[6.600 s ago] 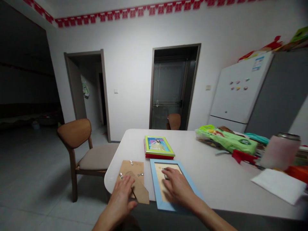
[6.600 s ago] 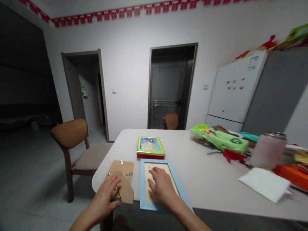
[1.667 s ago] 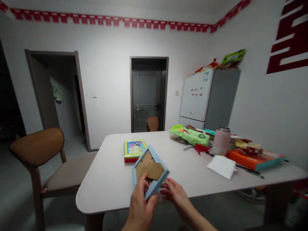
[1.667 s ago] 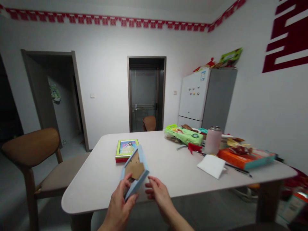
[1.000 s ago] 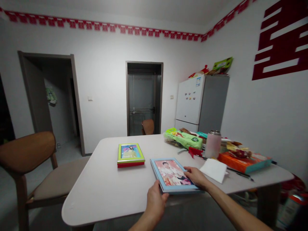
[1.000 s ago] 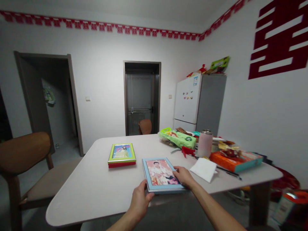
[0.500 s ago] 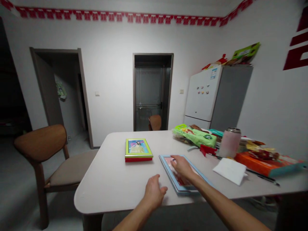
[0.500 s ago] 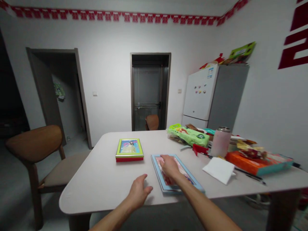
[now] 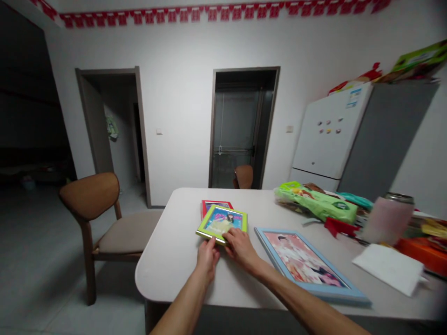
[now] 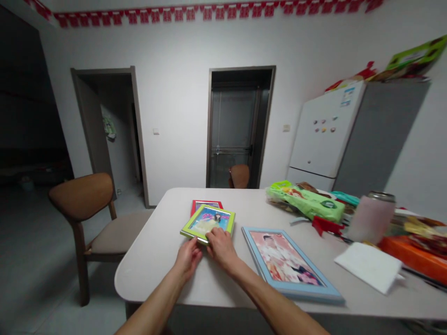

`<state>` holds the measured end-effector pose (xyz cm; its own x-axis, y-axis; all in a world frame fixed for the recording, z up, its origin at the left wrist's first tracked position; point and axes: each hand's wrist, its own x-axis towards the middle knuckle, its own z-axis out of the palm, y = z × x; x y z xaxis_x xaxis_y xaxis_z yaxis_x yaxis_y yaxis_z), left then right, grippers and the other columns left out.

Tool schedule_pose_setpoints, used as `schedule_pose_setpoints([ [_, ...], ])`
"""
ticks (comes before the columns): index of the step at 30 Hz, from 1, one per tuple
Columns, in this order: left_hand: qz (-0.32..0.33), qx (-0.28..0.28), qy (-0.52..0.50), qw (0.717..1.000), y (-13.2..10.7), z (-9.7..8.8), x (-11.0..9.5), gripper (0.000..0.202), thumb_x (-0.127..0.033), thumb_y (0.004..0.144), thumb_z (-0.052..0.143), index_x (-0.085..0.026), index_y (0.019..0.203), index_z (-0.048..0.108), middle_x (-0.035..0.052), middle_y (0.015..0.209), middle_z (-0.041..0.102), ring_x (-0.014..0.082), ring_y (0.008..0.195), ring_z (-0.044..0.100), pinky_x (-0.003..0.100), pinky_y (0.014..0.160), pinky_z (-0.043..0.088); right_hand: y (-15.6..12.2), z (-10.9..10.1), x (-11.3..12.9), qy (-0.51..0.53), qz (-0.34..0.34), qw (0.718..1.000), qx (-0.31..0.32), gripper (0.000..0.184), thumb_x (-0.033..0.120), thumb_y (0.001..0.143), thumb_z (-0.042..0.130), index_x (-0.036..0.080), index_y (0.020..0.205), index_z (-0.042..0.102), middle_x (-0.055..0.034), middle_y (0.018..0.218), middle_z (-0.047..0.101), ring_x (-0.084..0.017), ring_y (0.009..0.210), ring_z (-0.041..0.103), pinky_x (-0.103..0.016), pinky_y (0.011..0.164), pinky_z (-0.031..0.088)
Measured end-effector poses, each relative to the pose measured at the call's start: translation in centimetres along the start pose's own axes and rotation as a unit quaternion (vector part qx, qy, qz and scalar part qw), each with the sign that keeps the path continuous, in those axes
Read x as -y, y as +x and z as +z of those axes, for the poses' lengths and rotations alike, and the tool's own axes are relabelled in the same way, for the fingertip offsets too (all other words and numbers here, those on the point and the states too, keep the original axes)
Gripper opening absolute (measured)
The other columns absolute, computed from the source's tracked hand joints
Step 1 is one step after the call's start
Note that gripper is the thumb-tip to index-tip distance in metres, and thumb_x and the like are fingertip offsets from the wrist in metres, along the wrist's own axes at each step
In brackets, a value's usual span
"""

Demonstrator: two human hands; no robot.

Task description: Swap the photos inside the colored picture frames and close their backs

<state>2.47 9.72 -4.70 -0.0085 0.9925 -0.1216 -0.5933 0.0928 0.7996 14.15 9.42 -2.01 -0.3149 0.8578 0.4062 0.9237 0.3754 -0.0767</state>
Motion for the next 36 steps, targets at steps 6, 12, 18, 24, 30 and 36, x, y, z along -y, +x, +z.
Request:
schedule_pose_setpoints([
  [6,0.111,-0.004,-0.017,0.994,-2.7,0.8,-1.0,0.025,-0.023,0.069,0.055,-0.014,0.092,0.054,0.0056,0.088,0.063,0.0180,0.081,0.059,0.026,0.072,0.044,-3.9,-1.9,2.0,0.186,0.027,0.982,-0.029,0.038,0.031,0.067,0.053,0.017,0.103,0.052,-0.0117,0.120,0.044,-0.024,0.113,0.037,-0.040,0.093,0.029],
  [12,0.261,0.085,0.251,0.928,-9.4,1.8,-3.9,0.031,-0.021,0.075,0.046,-0.016,0.106,0.050,0.0051,0.102,0.060,0.0186,0.094,0.054,0.028,0.082,0.041,-4.5,-5.5,3.2,0.475,0.178,0.858,-0.072,0.058,0.048,0.076,0.035,0.020,0.126,0.028,-0.0090,0.128,0.039,-0.019,0.115,0.038,-0.036,0.091,0.034],
  [18,0.382,0.192,0.578,0.695,-12.9,0.4,-2.3,0.047,-0.010,0.071,0.039,-0.010,0.118,0.041,0.0094,0.125,0.042,0.0199,0.115,0.036,0.034,0.098,0.030,-7.0,-6.8,2.9,0.656,0.214,0.724,-0.023,0.051,0.046,0.076,0.034,0.019,0.119,0.038,-0.0094,0.102,0.060,-0.021,0.088,0.058,-0.033,0.070,0.047],
  [24,0.371,0.222,0.707,0.559,-12.2,-1.6,1.9,0.039,-0.012,0.079,0.036,-0.014,0.117,0.044,0.0084,0.123,0.043,0.0202,0.115,0.036,0.034,0.096,0.032,-8.0,-4.1,0.7,0.577,0.242,0.777,0.073,0.041,0.028,0.066,0.041,0.014,0.102,0.053,-0.0069,0.088,0.066,-0.017,0.074,0.061,-0.026,0.065,0.047],
  [30,0.363,0.236,0.731,0.527,-12.0,-1.8,3.3,0.035,-0.017,0.083,0.038,-0.014,0.118,0.043,0.0092,0.122,0.043,0.0202,0.116,0.035,0.031,0.096,0.033,-7.8,-1.9,-0.9,0.353,0.255,0.897,0.070,0.037,0.019,0.060,0.045,0.013,0.093,0.058,-0.0056,0.074,0.067,-0.016,0.064,0.060,-0.021,0.055,0.042],
  [36,0.322,0.255,0.733,0.542,-12.4,-1.1,3.7,0.036,-0.016,0.084,0.035,-0.013,0.119,0.042,0.0098,0.123,0.042,0.0204,0.117,0.033,0.031,0.098,0.030,-7.7,-1.8,-0.9,0.175,0.217,0.958,0.066,0.030,0.019,0.060,0.045,0.015,0.085,0.062,-0.0076,0.077,0.066,-0.017,0.069,0.059,-0.022,0.060,0.040],
])
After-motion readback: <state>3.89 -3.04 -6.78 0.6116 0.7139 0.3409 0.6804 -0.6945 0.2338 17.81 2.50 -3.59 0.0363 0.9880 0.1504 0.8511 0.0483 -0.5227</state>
